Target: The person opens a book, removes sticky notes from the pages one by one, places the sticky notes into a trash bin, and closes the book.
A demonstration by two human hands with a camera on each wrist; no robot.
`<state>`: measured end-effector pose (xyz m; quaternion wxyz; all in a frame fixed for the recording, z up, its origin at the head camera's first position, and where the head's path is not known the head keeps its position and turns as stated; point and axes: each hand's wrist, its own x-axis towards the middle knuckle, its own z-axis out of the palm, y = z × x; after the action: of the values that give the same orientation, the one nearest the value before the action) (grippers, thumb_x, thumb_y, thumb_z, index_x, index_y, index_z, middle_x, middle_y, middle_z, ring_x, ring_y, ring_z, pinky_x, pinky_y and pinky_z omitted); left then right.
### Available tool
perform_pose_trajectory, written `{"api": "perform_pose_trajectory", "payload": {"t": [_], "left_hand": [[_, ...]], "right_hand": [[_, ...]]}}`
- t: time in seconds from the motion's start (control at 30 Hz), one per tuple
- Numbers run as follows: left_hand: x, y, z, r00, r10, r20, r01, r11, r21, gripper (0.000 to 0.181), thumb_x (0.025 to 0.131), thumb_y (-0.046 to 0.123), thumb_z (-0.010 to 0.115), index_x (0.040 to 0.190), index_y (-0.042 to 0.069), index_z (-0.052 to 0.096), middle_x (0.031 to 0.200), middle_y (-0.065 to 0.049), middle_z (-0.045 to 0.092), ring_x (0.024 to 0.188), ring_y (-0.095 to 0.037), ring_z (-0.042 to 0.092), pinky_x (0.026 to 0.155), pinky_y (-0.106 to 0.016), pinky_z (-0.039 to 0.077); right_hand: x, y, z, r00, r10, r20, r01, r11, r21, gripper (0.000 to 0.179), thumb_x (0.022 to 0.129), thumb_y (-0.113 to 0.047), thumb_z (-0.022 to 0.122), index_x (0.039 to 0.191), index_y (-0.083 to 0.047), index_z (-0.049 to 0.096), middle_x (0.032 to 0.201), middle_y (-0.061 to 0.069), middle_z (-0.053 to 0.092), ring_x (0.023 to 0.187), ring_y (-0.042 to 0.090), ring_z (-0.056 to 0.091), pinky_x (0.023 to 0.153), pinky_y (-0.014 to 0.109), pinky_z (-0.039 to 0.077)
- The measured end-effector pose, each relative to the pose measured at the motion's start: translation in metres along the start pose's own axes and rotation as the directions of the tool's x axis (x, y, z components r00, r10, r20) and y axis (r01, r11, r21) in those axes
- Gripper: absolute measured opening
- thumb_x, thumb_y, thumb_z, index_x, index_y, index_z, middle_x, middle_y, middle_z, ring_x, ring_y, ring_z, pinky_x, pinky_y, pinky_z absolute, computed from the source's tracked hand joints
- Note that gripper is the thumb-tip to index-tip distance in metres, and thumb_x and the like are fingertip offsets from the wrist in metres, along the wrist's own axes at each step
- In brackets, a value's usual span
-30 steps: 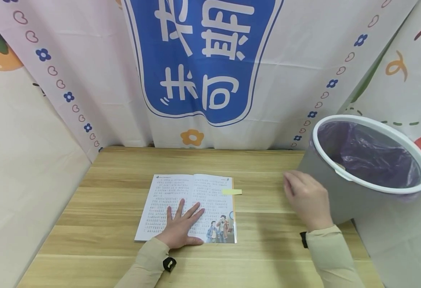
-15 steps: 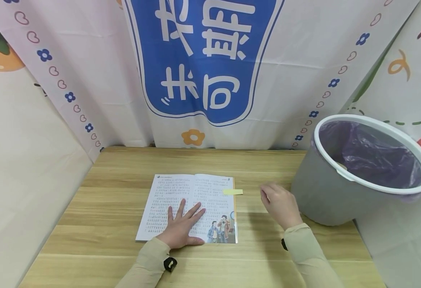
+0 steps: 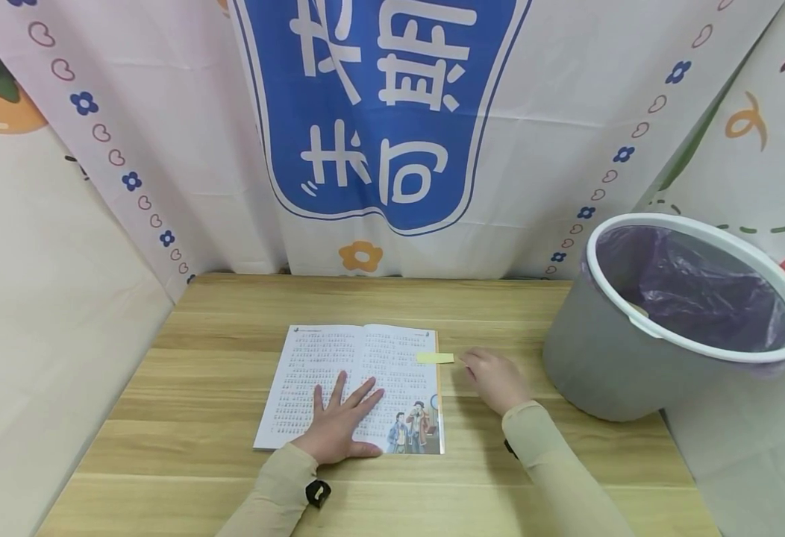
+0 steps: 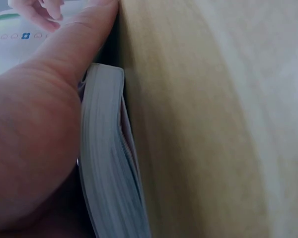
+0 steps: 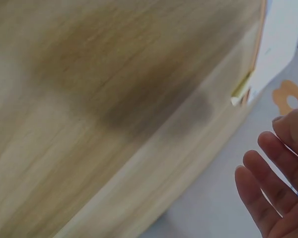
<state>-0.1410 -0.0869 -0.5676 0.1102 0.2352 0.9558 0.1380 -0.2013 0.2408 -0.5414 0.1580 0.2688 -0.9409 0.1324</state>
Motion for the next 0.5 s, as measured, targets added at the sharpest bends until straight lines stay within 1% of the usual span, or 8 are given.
{"api": "perform_pose_trajectory", "payload": {"t": [0.07, 0.17, 0.3, 0.4, 0.5], "left_hand": [[0.0, 0.0, 0.0, 1.0, -0.001, 0.0, 0.001, 1.0, 0.0, 0.102, 0.074, 0.071, 0.068, 0.157, 0.026, 0.029, 0.165, 0.004, 0.013, 0.147, -0.046, -0.008, 0.105, -0.078, -0.005], [0.0, 0.0, -0.001, 1.0, -0.002, 0.004, 0.002, 1.0, 0.0, 0.103, 0.074, 0.071, 0.069, 0.158, 0.027, 0.029, 0.165, 0.004, 0.012, 0.147, -0.046, -0.009, 0.105, -0.077, -0.005], [0.0, 0.001, -0.002, 1.0, -0.002, 0.007, 0.002, 1.0, -0.008, 0.102, 0.074, 0.07, 0.069, 0.157, 0.026, 0.029, 0.165, 0.004, 0.012, 0.147, -0.046, -0.009, 0.105, -0.077, -0.005], [-0.001, 0.001, -0.002, 1.0, -0.001, 0.004, 0.001, 1.0, -0.014, 0.102, 0.074, 0.07, 0.07, 0.157, 0.026, 0.029, 0.165, 0.004, 0.013, 0.147, -0.046, -0.008, 0.105, -0.078, -0.005], [-0.001, 0.001, -0.002, 1.0, 0.001, 0.003, -0.001, 1.0, -0.013, 0.102, 0.074, 0.069, 0.07, 0.157, 0.026, 0.029, 0.165, 0.004, 0.013, 0.147, -0.046, -0.008, 0.105, -0.078, -0.005]], "right_hand": [[0.005, -0.001, 0.003, 0.999, 0.017, 0.041, -0.016, 1.0, -0.003, 0.027, 0.086, -0.004, 0.075, 0.112, -0.002, 0.073, 0.11, 0.013, 0.071, 0.101, 0.031, 0.068, 0.086, 0.045, 0.056], [0.013, -0.002, 0.009, 0.996, 0.011, 0.093, -0.009, 1.0, -0.024, 0.026, 0.089, -0.004, 0.073, 0.115, -0.002, 0.072, 0.113, 0.014, 0.07, 0.103, 0.03, 0.068, 0.089, 0.043, 0.056], [0.023, -0.004, 0.018, 0.991, 0.007, 0.131, 0.0, 0.999, -0.052, 0.025, 0.091, -0.005, 0.07, 0.116, -0.002, 0.071, 0.116, 0.015, 0.069, 0.105, 0.031, 0.067, 0.091, 0.044, 0.055], [0.028, -0.006, 0.024, 0.988, 0.012, 0.152, -0.004, 0.999, -0.054, 0.026, 0.091, -0.005, 0.069, 0.117, -0.002, 0.071, 0.119, 0.015, 0.068, 0.107, 0.032, 0.066, 0.092, 0.046, 0.053], [0.034, -0.006, 0.029, 0.984, -0.007, 0.178, 0.021, 0.997, -0.074, 0.027, 0.091, -0.005, 0.068, 0.118, -0.003, 0.071, 0.121, 0.015, 0.067, 0.11, 0.032, 0.065, 0.094, 0.045, 0.053]]}}
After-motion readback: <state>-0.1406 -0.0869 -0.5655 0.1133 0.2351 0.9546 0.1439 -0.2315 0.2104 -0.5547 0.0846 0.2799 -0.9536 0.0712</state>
